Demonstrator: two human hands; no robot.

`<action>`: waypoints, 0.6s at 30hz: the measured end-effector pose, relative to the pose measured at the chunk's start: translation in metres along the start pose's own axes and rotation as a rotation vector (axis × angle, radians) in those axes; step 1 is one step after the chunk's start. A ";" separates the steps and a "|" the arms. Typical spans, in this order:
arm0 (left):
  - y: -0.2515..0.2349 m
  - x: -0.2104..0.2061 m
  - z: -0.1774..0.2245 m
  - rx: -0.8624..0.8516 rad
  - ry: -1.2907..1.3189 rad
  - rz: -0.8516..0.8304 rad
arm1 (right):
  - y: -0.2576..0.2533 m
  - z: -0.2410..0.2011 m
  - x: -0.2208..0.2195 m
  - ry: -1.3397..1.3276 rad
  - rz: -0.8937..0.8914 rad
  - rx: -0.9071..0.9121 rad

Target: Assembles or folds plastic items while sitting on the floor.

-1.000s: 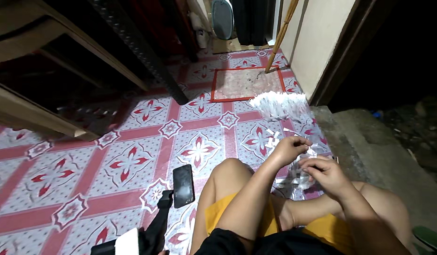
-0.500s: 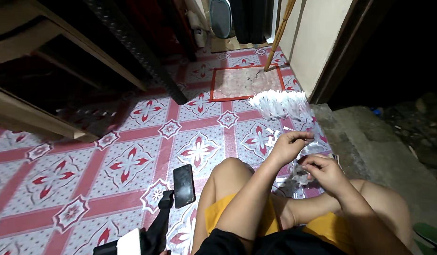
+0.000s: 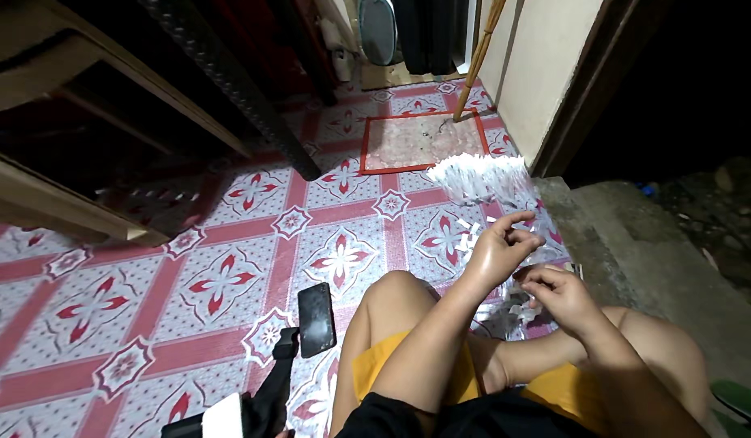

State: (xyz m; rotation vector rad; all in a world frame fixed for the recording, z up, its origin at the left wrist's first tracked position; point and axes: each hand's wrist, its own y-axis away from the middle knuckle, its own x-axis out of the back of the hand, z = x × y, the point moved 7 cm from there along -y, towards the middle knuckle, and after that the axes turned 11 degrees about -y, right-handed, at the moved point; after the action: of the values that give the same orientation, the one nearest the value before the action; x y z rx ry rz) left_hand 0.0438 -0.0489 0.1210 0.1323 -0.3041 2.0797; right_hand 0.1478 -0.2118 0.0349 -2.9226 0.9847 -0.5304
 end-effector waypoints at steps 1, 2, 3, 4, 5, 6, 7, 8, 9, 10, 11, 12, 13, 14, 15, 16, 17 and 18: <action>0.000 0.000 0.001 -0.003 -0.003 0.009 | 0.000 0.000 0.002 -0.003 0.010 -0.007; 0.001 0.000 0.004 -0.003 -0.009 0.018 | 0.000 0.001 0.004 -0.007 0.017 -0.008; 0.001 0.001 0.006 -0.006 -0.013 0.028 | 0.001 0.001 0.006 -0.010 0.023 -0.005; 0.002 0.001 0.010 -0.013 -0.018 0.039 | 0.001 0.000 0.009 -0.018 0.032 0.006; 0.003 0.002 0.013 -0.024 -0.025 0.047 | 0.001 -0.001 0.011 -0.033 0.038 0.018; 0.003 0.002 0.015 -0.035 -0.040 0.052 | 0.001 -0.001 0.013 -0.054 0.043 0.032; 0.003 0.001 0.016 -0.043 -0.053 0.054 | 0.001 -0.002 0.014 -0.071 0.045 0.042; 0.004 0.000 0.017 -0.050 -0.062 0.056 | 0.001 -0.003 0.015 -0.078 0.043 0.043; 0.004 0.000 0.019 -0.058 -0.066 0.058 | 0.001 -0.004 0.016 -0.080 0.042 0.044; 0.004 -0.001 0.020 -0.070 -0.072 0.060 | 0.001 -0.005 0.016 -0.083 0.041 0.048; 0.004 -0.002 0.020 -0.083 -0.083 0.063 | 0.001 -0.006 0.016 -0.083 0.041 0.054; 0.005 -0.003 0.021 -0.099 -0.094 0.066 | 0.001 -0.007 0.016 -0.079 0.044 0.058; 0.005 -0.004 0.021 -0.114 -0.104 0.069 | 0.001 -0.008 0.017 -0.075 0.050 0.062; 0.005 -0.005 0.020 -0.125 -0.114 0.072 | 0.002 -0.009 0.018 -0.071 0.059 0.065; 0.004 -0.007 0.019 -0.132 -0.121 0.074 | 0.002 -0.012 0.020 -0.068 0.069 0.066; 0.003 -0.009 0.017 -0.138 -0.124 0.072 | 0.003 -0.014 0.023 -0.068 0.077 0.067; 0.002 -0.012 0.014 -0.141 -0.132 0.065 | 0.003 -0.017 0.028 -0.079 0.088 0.070; 0.001 -0.015 0.011 -0.150 -0.142 0.057 | 0.002 -0.022 0.033 -0.104 0.102 0.089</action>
State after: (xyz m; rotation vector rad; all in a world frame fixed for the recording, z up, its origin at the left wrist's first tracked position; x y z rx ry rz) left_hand 0.0501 -0.0648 0.1283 0.1829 -0.5542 2.0992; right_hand 0.1645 -0.2310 0.0656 -2.7731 1.0612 -0.4023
